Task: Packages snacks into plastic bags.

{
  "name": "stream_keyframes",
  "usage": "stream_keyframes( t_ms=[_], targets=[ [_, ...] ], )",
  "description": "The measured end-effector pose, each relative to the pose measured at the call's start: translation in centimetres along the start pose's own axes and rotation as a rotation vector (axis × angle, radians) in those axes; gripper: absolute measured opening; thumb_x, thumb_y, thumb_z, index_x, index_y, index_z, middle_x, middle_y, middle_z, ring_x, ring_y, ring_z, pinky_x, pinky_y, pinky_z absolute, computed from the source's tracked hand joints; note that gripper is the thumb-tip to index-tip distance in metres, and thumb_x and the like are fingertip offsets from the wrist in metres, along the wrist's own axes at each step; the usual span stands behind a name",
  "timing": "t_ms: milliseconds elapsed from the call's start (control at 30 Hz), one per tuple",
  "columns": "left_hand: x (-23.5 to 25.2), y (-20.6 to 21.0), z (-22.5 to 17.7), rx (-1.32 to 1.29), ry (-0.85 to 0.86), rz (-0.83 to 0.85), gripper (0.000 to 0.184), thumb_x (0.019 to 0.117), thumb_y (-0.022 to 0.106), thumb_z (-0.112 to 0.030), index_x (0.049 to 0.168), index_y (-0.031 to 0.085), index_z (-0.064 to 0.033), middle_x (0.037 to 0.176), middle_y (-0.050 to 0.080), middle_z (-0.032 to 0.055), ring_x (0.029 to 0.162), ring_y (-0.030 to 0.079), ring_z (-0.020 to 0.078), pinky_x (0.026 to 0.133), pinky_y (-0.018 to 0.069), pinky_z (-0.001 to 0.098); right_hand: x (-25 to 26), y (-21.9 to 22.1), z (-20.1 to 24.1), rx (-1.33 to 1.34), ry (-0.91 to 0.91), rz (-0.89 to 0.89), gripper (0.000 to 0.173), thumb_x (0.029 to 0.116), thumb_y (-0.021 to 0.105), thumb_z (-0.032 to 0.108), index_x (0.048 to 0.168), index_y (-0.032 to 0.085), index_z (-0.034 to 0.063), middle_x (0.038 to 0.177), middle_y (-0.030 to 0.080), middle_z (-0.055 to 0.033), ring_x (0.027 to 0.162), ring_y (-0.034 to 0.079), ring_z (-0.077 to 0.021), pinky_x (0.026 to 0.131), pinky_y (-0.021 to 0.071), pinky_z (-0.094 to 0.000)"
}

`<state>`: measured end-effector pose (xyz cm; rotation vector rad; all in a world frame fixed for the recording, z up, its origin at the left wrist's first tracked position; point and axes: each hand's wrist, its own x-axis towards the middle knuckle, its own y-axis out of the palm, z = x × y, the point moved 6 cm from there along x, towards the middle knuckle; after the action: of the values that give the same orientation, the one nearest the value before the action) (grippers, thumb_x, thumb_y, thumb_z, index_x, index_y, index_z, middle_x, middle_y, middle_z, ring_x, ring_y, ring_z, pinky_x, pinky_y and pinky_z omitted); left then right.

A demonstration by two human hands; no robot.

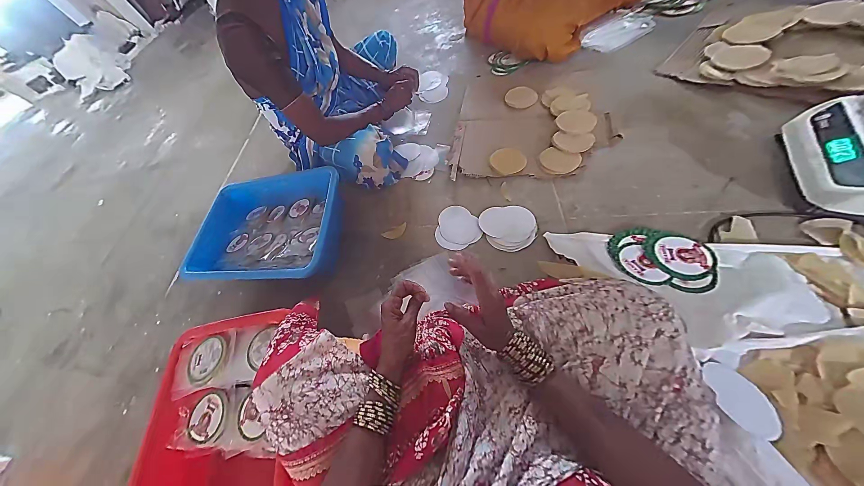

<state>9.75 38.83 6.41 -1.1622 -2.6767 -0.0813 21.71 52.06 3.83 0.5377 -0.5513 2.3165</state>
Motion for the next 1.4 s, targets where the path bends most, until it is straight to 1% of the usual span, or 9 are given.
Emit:
stream_keyframes(
  t_ms=[133, 300, 467, 633, 833, 933, 1133, 1300, 1400],
  targets=[
    [0.0, 0.5, 0.1, 0.095, 0.026, 0.077, 0.011, 0.0969, 0.056, 0.002, 0.097, 0.067, 0.0016, 0.092, 0.069, 0.0019, 0.089, 0.066, 0.0063, 0.089, 0.0551, 0.0253, -0.3, 0.6, -1.4, 0.510, 0.464, 0.007, 0.078, 0.0936, 0.064, 0.039, 0.149, 0.036, -0.0075, 0.117, 0.069, -0.0096, 0.097, 0.069, -0.0139, 0.084, 0.0581, -0.0297],
    [-0.3, 1.6, 0.8, 0.235, 0.025, 0.284, 0.015, 0.0992, 0.059, -0.007, 0.100, 0.073, -0.0002, 0.094, 0.071, 0.0031, 0.090, 0.063, 0.0085, 0.089, 0.0511, 0.0285, -1.9, 1.8, -3.1, 0.743, 0.742, 0.204, 0.075, 0.0985, 0.055, 0.045, 0.157, 0.032, 0.0037, 0.145, 0.055, -0.0073, 0.128, 0.057, -0.0136, 0.105, 0.0496, -0.0332],
    [-0.2, 1.8, 0.6, 0.309, 0.048, 0.257, 0.016, 0.0986, 0.061, -0.010, 0.100, 0.075, -0.0029, 0.094, 0.073, 0.0015, 0.090, 0.064, 0.0080, 0.089, 0.0515, 0.0284, -1.6, 1.3, -2.3, 1.026, 0.801, 0.158, 0.007, 0.0961, 0.062, 0.008, 0.096, 0.069, 0.0093, 0.075, 0.068, 0.0026, 0.066, 0.062, -0.0059, 0.064, 0.0538, -0.0245],
    [-0.7, 3.3, 1.8, -0.041, -0.341, 0.223, 0.072, 0.0921, 0.068, -0.018, 0.149, 0.032, 0.0087, 0.109, 0.068, 0.0094, 0.098, 0.068, 0.0128, 0.089, 0.0569, 0.0292, -1.1, -0.1, -3.2, 0.883, 0.731, -0.143, 0.018, 0.0955, 0.061, -0.001, 0.081, 0.061, 0.0094, 0.067, 0.062, 0.0041, 0.060, 0.059, -0.0045, 0.060, 0.0524, -0.0218],
    [-1.3, 5.1, 3.5, -0.205, -0.423, 0.108, 0.008, 0.0962, 0.062, -0.002, 0.089, 0.066, -0.0012, 0.077, 0.068, 0.0008, 0.072, 0.065, 0.0064, 0.073, 0.0554, 0.0243, -0.9, -0.3, -3.1, 0.806, 0.618, -0.113, 0.012, 0.0971, 0.060, 0.001, 0.089, 0.062, 0.0099, 0.071, 0.061, 0.0085, 0.063, 0.058, -0.0006, 0.063, 0.0509, -0.0201],
    [-0.9, 4.4, 3.9, -0.162, -0.365, -0.002, 0.005, 0.0941, 0.063, 0.000, 0.092, 0.067, -0.0002, 0.080, 0.068, 0.0024, 0.075, 0.064, 0.0079, 0.074, 0.0544, 0.0243, -0.8, -0.8, -3.6, 0.822, 0.594, -0.104, 0.017, 0.0878, 0.064, -0.009, 0.098, 0.068, 0.0047, 0.083, 0.071, 0.0034, 0.076, 0.067, -0.0052, 0.075, 0.0579, -0.0249],
    [-1.2, 5.1, 4.1, -0.202, -0.520, 0.068, 0.005, 0.0923, 0.067, 0.000, 0.096, 0.069, 0.0018, 0.081, 0.071, 0.0045, 0.075, 0.067, 0.0087, 0.074, 0.0573, 0.0258, 0.4, -0.8, -3.6, 0.542, 0.610, -0.035, 0.018, 0.0949, 0.068, 0.016, 0.079, 0.060, 0.0116, 0.064, 0.057, 0.0102, 0.057, 0.054, 0.0007, 0.057, 0.0468, -0.0197],
    [-0.7, 4.6, 4.0, -0.244, -0.407, -0.006, 0.006, 0.0935, 0.061, 0.005, 0.097, 0.065, 0.0016, 0.082, 0.071, 0.0049, 0.075, 0.068, 0.0103, 0.075, 0.0581, 0.0266, 5.8, -5.4, -8.5, -0.160, 0.585, 0.113, 0.038, 0.1005, 0.062, 0.034, 0.117, 0.071, 0.0007, 0.109, 0.073, -0.0129, 0.102, 0.070, -0.0230, 0.092, 0.0556, -0.0428],
    [-0.5, 4.3, 4.2, -0.222, -0.403, -0.044, 0.010, 0.0918, 0.061, 0.008, 0.100, 0.064, 0.0027, 0.082, 0.070, 0.0050, 0.075, 0.067, 0.0096, 0.074, 0.0572, 0.0253, 8.1, -7.7, -14.0, -0.615, 0.693, 0.260, 0.057, 0.0968, 0.070, 0.036, 0.140, 0.058, 0.0005, 0.143, 0.057, -0.0221, 0.135, 0.051, -0.0410, 0.111, 0.0405, -0.0569]
  ],
)
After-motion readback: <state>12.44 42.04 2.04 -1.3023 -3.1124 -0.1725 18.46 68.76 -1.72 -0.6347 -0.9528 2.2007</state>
